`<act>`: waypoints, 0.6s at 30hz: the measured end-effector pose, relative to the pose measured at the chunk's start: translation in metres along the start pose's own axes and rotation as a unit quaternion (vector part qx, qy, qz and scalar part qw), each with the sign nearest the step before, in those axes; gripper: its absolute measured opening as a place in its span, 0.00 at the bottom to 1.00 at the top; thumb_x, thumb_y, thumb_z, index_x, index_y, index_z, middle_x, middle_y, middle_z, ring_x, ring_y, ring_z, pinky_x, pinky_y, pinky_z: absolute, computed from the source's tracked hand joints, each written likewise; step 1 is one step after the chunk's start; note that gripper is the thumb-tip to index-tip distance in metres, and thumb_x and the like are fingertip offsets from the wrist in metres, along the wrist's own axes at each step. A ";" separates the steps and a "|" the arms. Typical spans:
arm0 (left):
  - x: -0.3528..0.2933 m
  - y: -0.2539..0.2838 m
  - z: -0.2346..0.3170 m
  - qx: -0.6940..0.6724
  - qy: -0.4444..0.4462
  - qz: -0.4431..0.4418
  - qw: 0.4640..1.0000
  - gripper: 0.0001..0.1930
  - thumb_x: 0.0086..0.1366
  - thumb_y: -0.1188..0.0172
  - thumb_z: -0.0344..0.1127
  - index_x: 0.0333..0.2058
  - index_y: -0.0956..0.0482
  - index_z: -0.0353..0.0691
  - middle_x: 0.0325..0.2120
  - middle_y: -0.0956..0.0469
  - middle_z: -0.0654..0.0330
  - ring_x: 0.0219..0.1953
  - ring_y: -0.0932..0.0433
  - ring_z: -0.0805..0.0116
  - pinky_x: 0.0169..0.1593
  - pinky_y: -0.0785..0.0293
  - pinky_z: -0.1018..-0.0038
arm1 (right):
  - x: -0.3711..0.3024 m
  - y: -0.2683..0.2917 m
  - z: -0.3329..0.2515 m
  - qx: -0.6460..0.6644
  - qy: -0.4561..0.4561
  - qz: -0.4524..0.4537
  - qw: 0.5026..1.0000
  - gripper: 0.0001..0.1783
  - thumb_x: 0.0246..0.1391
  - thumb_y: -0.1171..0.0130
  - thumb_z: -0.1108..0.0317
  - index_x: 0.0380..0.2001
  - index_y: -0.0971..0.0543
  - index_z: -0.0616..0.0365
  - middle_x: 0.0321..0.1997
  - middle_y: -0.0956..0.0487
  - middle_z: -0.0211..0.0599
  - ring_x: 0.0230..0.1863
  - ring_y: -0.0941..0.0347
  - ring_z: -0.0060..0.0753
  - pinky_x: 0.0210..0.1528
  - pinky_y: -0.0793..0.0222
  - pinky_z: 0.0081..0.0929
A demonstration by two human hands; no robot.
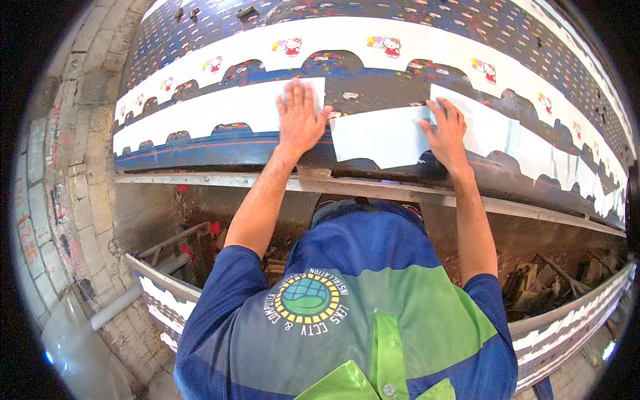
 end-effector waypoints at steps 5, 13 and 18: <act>-0.039 0.018 0.071 -0.029 -0.101 -0.071 0.992 0.44 0.82 0.50 0.61 0.76 0.41 0.24 0.82 0.52 0.33 0.85 0.57 0.35 0.83 0.58 0.37 | -0.003 0.001 0.005 0.002 0.034 -0.003 0.999 0.30 0.68 0.31 0.53 0.70 0.21 0.49 0.77 0.32 0.44 0.77 0.39 0.55 0.77 0.44 0.57; -0.056 0.055 0.102 -0.132 -0.031 -0.041 0.990 0.21 0.74 0.34 0.37 0.61 0.21 0.33 0.62 0.21 0.44 0.66 0.26 0.39 0.70 0.30 0.52 | -0.004 -0.002 0.010 0.011 0.017 0.000 1.000 0.33 0.65 0.29 0.52 0.70 0.21 0.48 0.77 0.33 0.43 0.76 0.39 0.56 0.76 0.44 0.60; -0.039 0.044 0.092 -0.210 0.084 -0.054 0.973 0.11 0.70 0.31 0.31 0.49 0.18 0.37 0.47 0.19 0.50 0.51 0.22 0.44 0.54 0.26 0.52 | 0.002 -0.003 0.011 0.021 0.009 -0.015 1.000 0.35 0.62 0.25 0.55 0.71 0.21 0.41 0.77 0.34 0.43 0.76 0.40 0.57 0.75 0.43 0.62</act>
Point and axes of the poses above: each hand's wrist, its own x-axis towards the middle knuckle, its own y-axis out of the back of the hand, z = x × y, the point moved 2 cm from there along x, towards the middle knuckle
